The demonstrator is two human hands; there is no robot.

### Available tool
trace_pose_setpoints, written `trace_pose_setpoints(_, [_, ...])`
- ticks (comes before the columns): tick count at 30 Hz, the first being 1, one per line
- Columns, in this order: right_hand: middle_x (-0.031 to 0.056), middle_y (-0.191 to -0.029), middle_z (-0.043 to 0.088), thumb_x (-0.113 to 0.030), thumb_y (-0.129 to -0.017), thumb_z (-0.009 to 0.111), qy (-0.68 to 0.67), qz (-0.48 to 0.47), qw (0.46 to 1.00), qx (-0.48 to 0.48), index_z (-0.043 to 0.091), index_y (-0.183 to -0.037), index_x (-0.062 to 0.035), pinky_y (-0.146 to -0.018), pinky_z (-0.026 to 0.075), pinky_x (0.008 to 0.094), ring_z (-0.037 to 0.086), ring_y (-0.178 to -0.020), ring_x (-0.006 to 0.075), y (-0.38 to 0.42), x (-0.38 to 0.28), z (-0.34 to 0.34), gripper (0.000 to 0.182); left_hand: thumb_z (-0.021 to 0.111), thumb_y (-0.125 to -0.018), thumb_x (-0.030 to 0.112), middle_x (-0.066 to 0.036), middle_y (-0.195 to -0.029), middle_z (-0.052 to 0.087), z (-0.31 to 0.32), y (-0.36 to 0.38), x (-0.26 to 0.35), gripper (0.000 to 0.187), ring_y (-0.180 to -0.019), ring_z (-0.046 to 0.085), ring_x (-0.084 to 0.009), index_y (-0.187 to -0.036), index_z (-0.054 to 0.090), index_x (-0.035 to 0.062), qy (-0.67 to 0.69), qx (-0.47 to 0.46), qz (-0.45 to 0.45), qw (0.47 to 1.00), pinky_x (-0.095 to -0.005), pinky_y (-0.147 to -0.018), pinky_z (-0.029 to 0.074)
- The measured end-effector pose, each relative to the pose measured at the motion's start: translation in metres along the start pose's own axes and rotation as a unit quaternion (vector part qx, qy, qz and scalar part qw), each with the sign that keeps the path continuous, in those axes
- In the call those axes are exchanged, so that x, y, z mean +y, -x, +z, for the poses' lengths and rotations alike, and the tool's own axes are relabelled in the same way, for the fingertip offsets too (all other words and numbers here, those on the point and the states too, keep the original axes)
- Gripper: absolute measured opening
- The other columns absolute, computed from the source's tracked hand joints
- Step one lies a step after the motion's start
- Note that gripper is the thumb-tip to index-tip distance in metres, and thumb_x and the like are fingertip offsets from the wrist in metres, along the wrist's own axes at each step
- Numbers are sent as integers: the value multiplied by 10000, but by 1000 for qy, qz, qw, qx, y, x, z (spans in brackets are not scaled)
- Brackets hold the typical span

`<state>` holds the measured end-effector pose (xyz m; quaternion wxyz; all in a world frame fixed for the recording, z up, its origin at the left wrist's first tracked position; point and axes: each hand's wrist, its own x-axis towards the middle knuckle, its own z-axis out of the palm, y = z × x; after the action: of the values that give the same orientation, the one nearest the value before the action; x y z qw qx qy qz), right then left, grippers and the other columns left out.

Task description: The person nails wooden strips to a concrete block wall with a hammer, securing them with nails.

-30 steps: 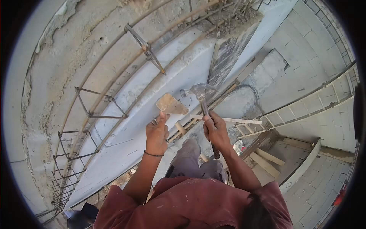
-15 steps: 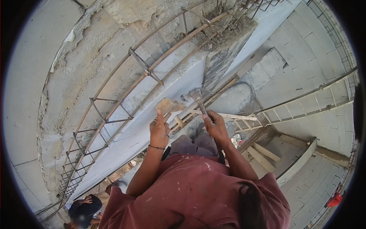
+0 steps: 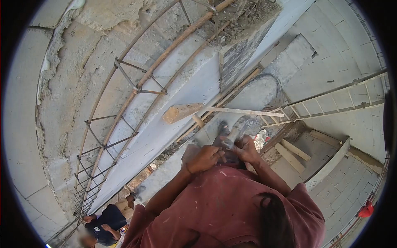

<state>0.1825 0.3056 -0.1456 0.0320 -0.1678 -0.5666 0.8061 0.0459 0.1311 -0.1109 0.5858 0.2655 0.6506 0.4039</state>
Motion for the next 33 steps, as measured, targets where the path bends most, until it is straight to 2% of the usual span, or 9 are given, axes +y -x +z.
trace_pose_setpoints(3, [92,-914,736,-104,-951,707,-1,0,1000,-2,725,-1021,35,-738,529,315,670,-781,155,-1,13,0,157,489,-1092,342,-17,-610,492,2,-16,-3,443,-583,459,-103,-917,738,21,-43,0,78,996,-303,-553,384])
trace_pose_setpoints(9, [89,-839,708,-32,-924,727,-84,67,994,-4,670,-855,52,-663,507,288,660,-702,172,-15,36,6,123,497,-1086,278,-111,-847,729,-8,-28,-50,330,-773,643,-199,-1098,677,2,-56,-16,51,997,-352,-742,499])
trace_pose_setpoints(12, [54,-815,698,-56,-915,749,-2,3,997,73,675,-844,32,-663,494,280,639,-737,136,-22,63,15,135,482,-1093,258,-78,-836,716,-8,-17,-76,325,-776,633,-184,-1096,680,1,-106,81,33,991,-356,-761,500])
trace_pose_setpoints(15, [35,-812,703,-79,-906,769,9,23,983,181,710,-872,18,-673,487,270,620,-771,103,-30,54,24,118,485,-1092,245,-53,-821,675,-14,8,-91,315,-719,564,-142,-1111,696,13,-138,435,150,877,-329,-700,481])
trace_pose_setpoints(17, [59,-828,719,-113,-926,756,49,-44,978,197,724,-972,19,-646,495,274,647,-774,101,-33,49,28,143,515,-1083,279,-72,-929,709,-30,31,-98,335,-700,508,-101,-1146,707,13,77,479,28,874,-264,-650,438])
trace_pose_setpoints(21, [70,-863,745,-100,-923,755,27,-25,976,213,734,-972,24,-703,514,269,658,-800,103,-28,19,69,135,540,-1071,355,-146,-1346,635,-39,27,-78,434,-704,454,-61,-1350,580,26,419,172,-39,891,-187,-574,361])
trace_pose_setpoints(22, [59,-858,739,-113,-914,770,18,-72,973,221,741,-977,16,-702,512,274,645,-792,100,-29,23,81,146,569,-1051,373,-140,-1421,586,-36,21,-61,496,-789,564,-89,-1388,531,11,429,158,-24,889,-179,-557,372])
trace_pose_setpoints(26, [42,-821,731,-105,-914,767,69,-152,948,272,745,-969,10,-691,513,276,627,-760,88,-26,26,124,129,592,-1036,339,-152,-1347,634,-65,0,-46,467,-990,682,-171,-1380,550,26,504,70,67,858,-201,-540,421])
trace_pose_setpoints(33, [50,-796,728,-99,-918,752,76,-179,909,369,730,-997,18,-703,517,295,617,-742,88,-45,15,164,142,572,-1034,404,-127,-1247,683,-90,-18,-45,528,-922,667,-127,-1392,539,17,492,17,80,867,-204,-533,379])
